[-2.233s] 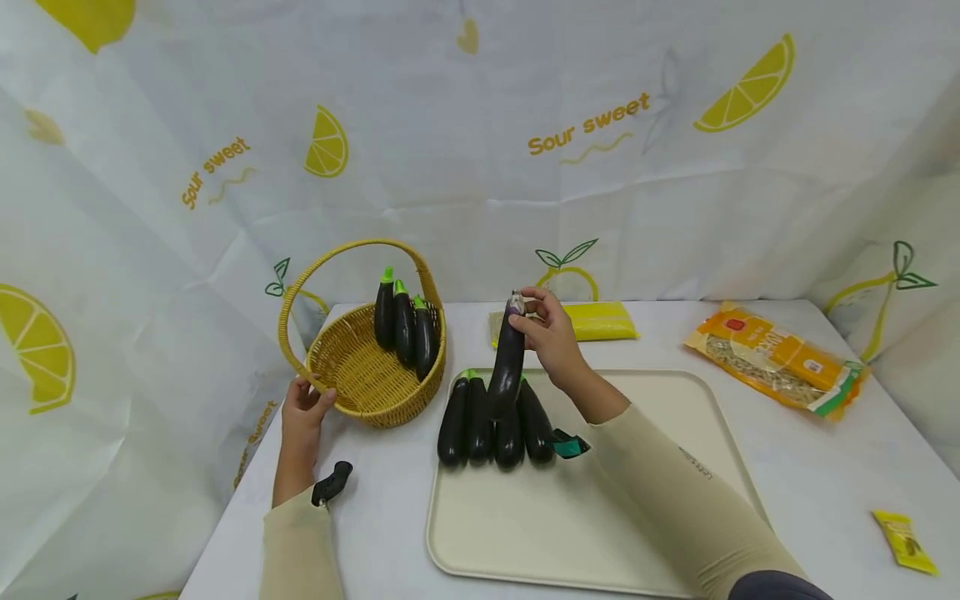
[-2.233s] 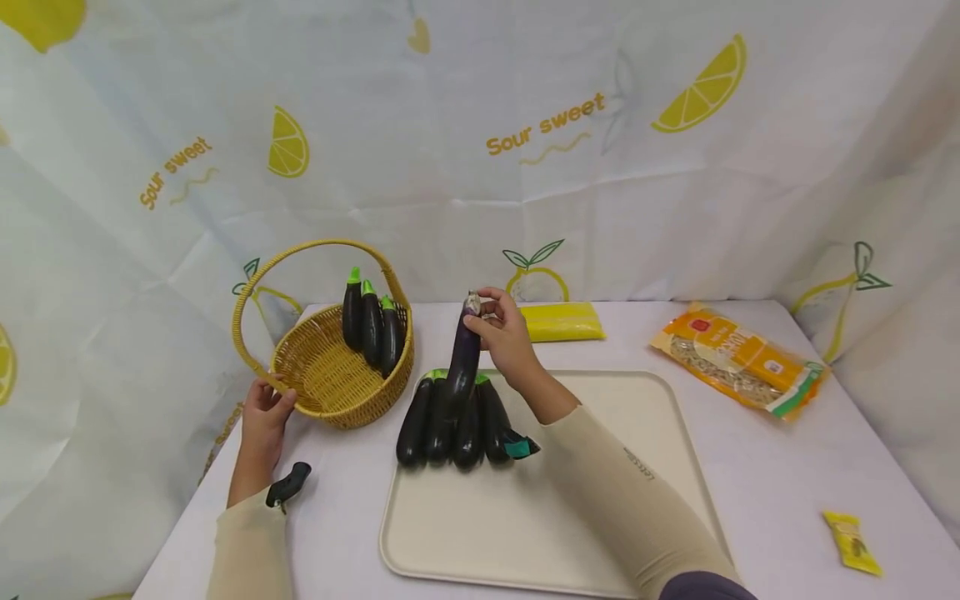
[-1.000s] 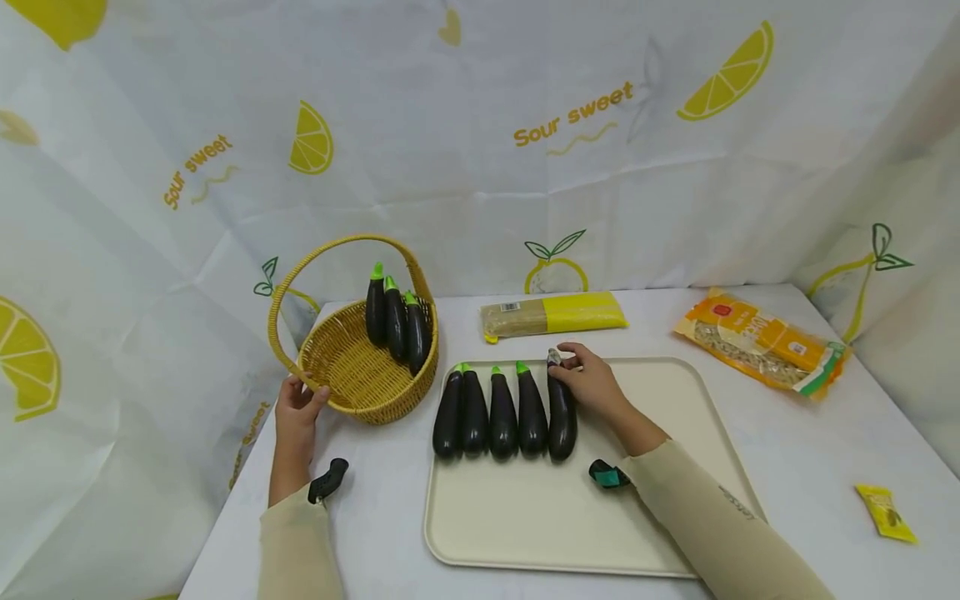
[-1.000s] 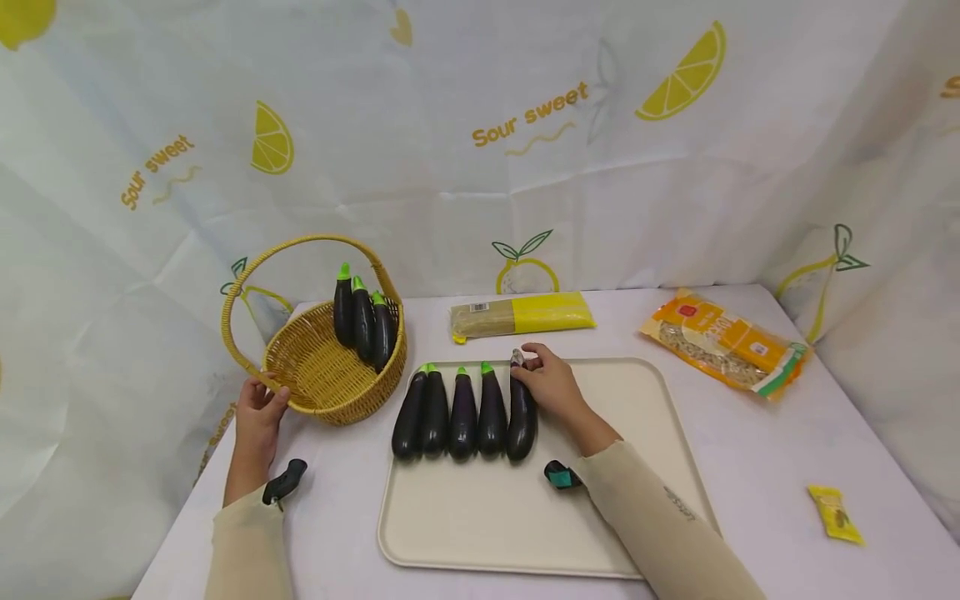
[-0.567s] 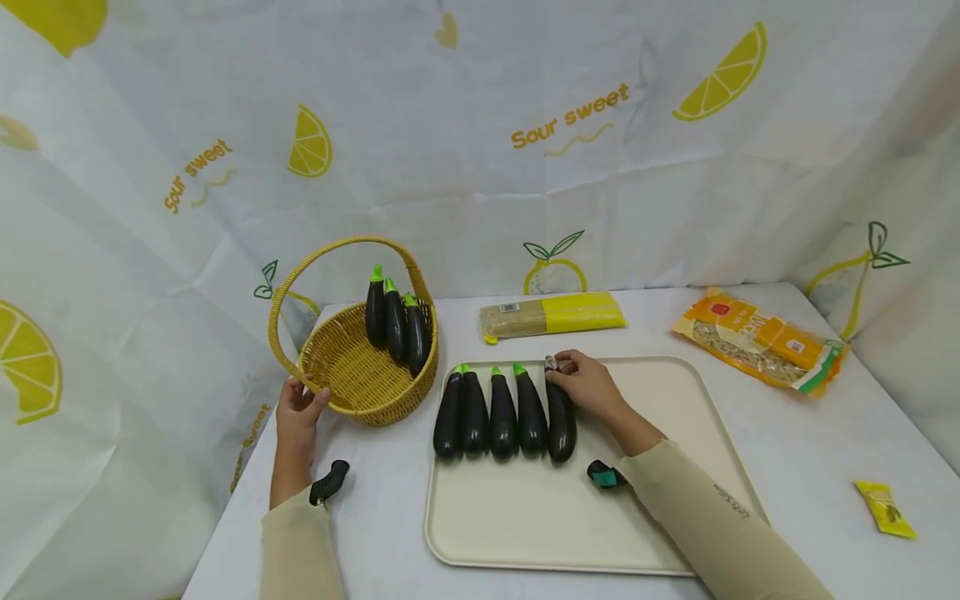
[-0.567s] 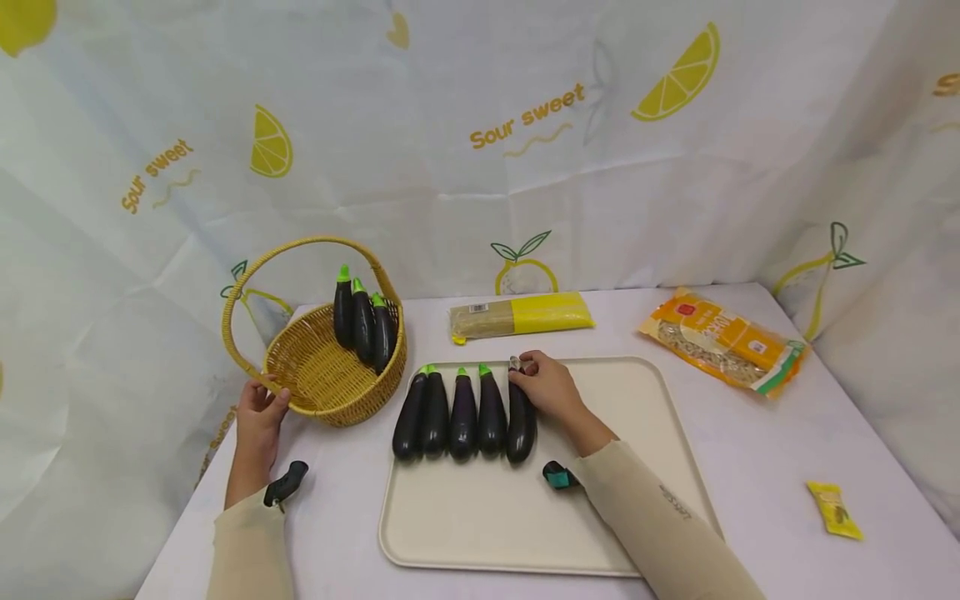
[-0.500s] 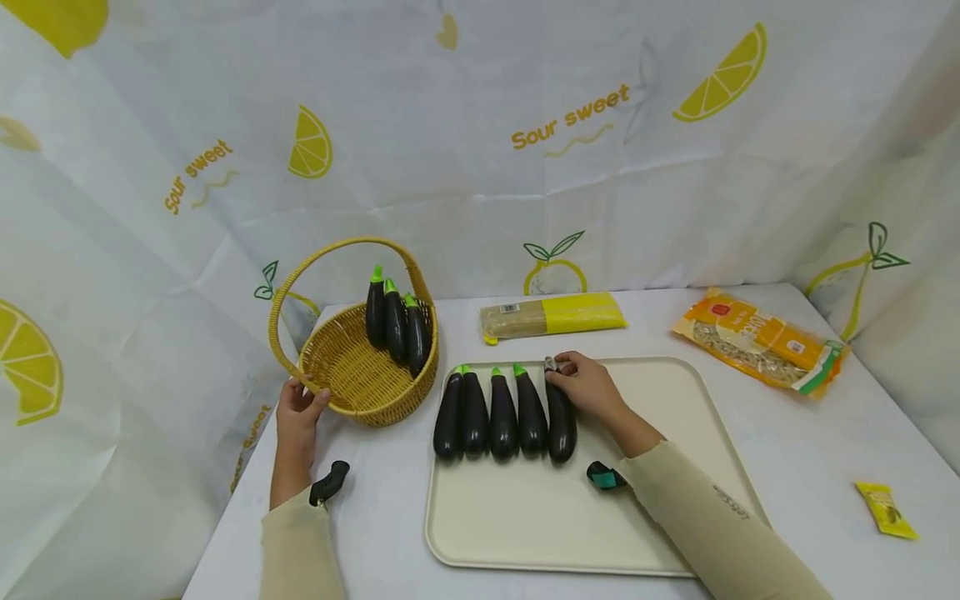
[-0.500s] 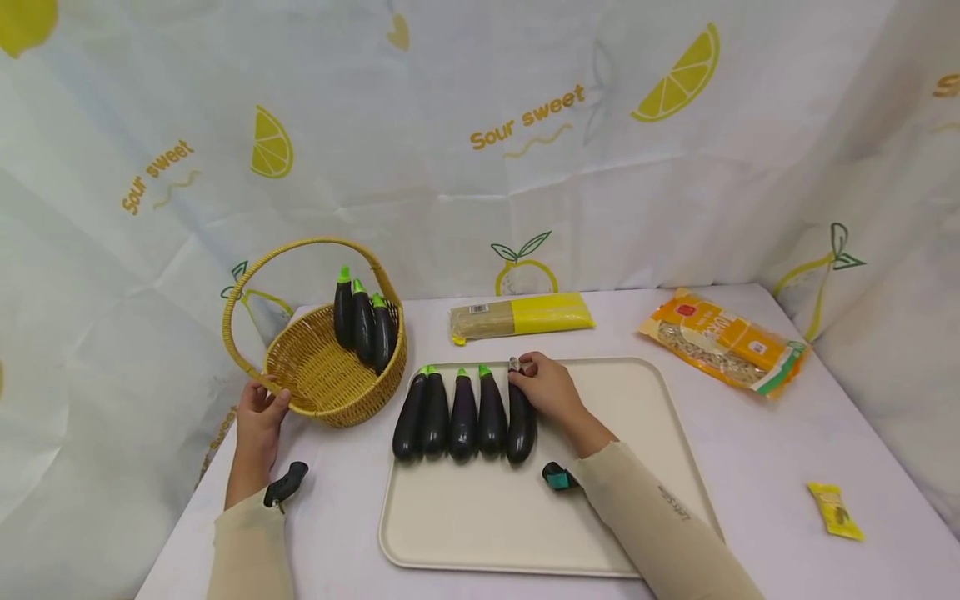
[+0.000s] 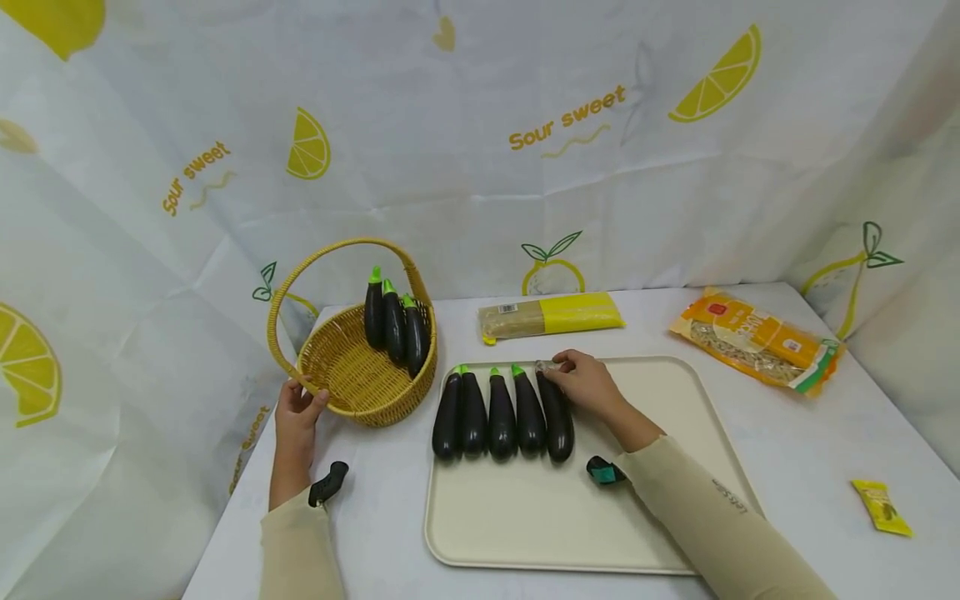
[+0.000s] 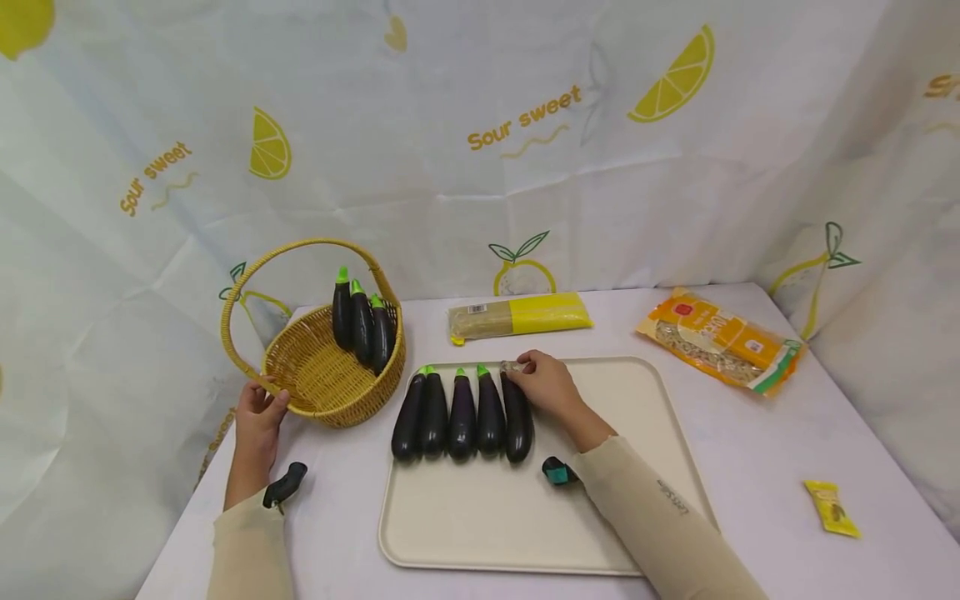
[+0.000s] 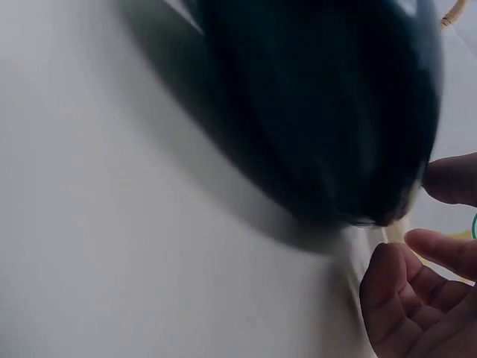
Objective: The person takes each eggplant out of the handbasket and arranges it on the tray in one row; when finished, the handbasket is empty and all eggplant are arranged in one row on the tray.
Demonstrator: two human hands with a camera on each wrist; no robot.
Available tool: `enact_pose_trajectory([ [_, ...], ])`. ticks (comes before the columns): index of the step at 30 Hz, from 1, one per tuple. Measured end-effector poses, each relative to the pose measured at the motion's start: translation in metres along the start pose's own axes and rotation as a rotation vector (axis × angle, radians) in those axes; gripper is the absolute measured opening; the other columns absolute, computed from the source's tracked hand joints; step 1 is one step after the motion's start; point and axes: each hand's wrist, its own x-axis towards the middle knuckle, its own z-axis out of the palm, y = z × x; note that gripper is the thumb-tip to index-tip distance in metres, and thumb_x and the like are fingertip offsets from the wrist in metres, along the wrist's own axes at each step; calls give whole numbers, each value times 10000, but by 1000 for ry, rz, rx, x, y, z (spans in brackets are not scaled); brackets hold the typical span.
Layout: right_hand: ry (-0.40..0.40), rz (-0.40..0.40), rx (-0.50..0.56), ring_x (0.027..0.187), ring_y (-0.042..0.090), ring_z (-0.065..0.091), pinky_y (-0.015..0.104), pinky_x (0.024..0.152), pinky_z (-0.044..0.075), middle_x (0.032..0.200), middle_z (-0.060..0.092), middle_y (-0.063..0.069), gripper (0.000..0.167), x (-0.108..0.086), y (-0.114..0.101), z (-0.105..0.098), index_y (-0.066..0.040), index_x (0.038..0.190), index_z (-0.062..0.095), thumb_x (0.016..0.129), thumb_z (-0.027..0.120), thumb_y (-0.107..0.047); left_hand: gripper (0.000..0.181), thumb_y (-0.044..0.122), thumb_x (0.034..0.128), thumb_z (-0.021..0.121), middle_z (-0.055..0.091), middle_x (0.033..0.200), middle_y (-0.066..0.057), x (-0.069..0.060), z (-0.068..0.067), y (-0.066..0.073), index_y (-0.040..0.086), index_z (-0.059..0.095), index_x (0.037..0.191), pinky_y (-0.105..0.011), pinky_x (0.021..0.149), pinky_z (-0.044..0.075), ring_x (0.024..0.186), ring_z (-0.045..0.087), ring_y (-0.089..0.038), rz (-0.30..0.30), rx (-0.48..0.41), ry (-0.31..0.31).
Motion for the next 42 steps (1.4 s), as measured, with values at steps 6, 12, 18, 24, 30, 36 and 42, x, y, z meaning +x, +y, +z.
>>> enact_pose_trajectory([
  [6, 10, -89, 8, 793, 230, 622, 368, 678, 513, 1069, 639, 113, 437, 14, -31, -4, -26, 1255, 603, 940, 625, -328, 484, 20, 903, 674, 419, 1454, -95, 5, -5, 3, -18, 386, 1290, -209, 960, 421, 1317, 397, -244, 20, 15, 6],
  [12, -56, -198, 78, 815, 200, 630, 338, 644, 520, 1034, 630, 67, 428, 34, -78, 11, -58, 1279, 591, 938, 645, -310, 479, -5, 897, 673, 439, 1428, -97, 5, -7, 3, -36, 387, 1280, -209, 948, 423, 1297, 413, -243, 35, 3, 21],
  [18, -124, -282, 83, 896, 167, 634, 338, 702, 525, 1037, 630, 21, 390, 58, -123, 38, -120, 1275, 582, 939, 650, -307, 434, -30, 904, 652, 427, 1432, -141, 1, -9, 1, -39, 386, 1247, -195, 910, 417, 1297, 410, -256, 37, -7, 4],
  [24, -188, -335, 32, 1047, 203, 601, 366, 789, 518, 1151, 621, 41, 445, 81, -162, 62, -120, 1353, 528, 956, 624, -297, 432, -14, 903, 662, 412, 1452, -138, -1, -8, 2, -24, 391, 1240, -194, 914, 420, 1298, 408, -247, 27, 16, 1],
  [30, -178, -365, -9, 968, 190, 607, 336, 759, 512, 1150, 625, 63, 460, 104, -183, 82, -95, 1386, 508, 963, 621, -239, 455, -14, 907, 656, 420, 1453, -122, 2, -6, 1, -46, 369, 1259, -198, 916, 425, 1300, 412, -258, 46, 15, -10],
  [36, -142, -381, -127, 1122, 198, 565, 347, 905, 482, 1281, 587, 79, 457, 115, -190, 104, -119, 1399, 503, 967, 617, -215, 454, -2, 918, 647, 432, 1434, -121, 1, -3, -2, -35, 371, 1277, -201, 925, 425, 1299, 415, -244, 34, 21, -19],
  [42, -129, -348, -242, 1223, 265, 508, 373, 945, 461, 1433, 448, 129, 518, 113, -199, 117, -108, 1448, 426, 973, 605, -212, 447, -9, 921, 639, 416, 1441, -132, 0, 0, 0, -36, 366, 1274, -191, 925, 422, 1313, 401, -250, 30, 18, -27],
])
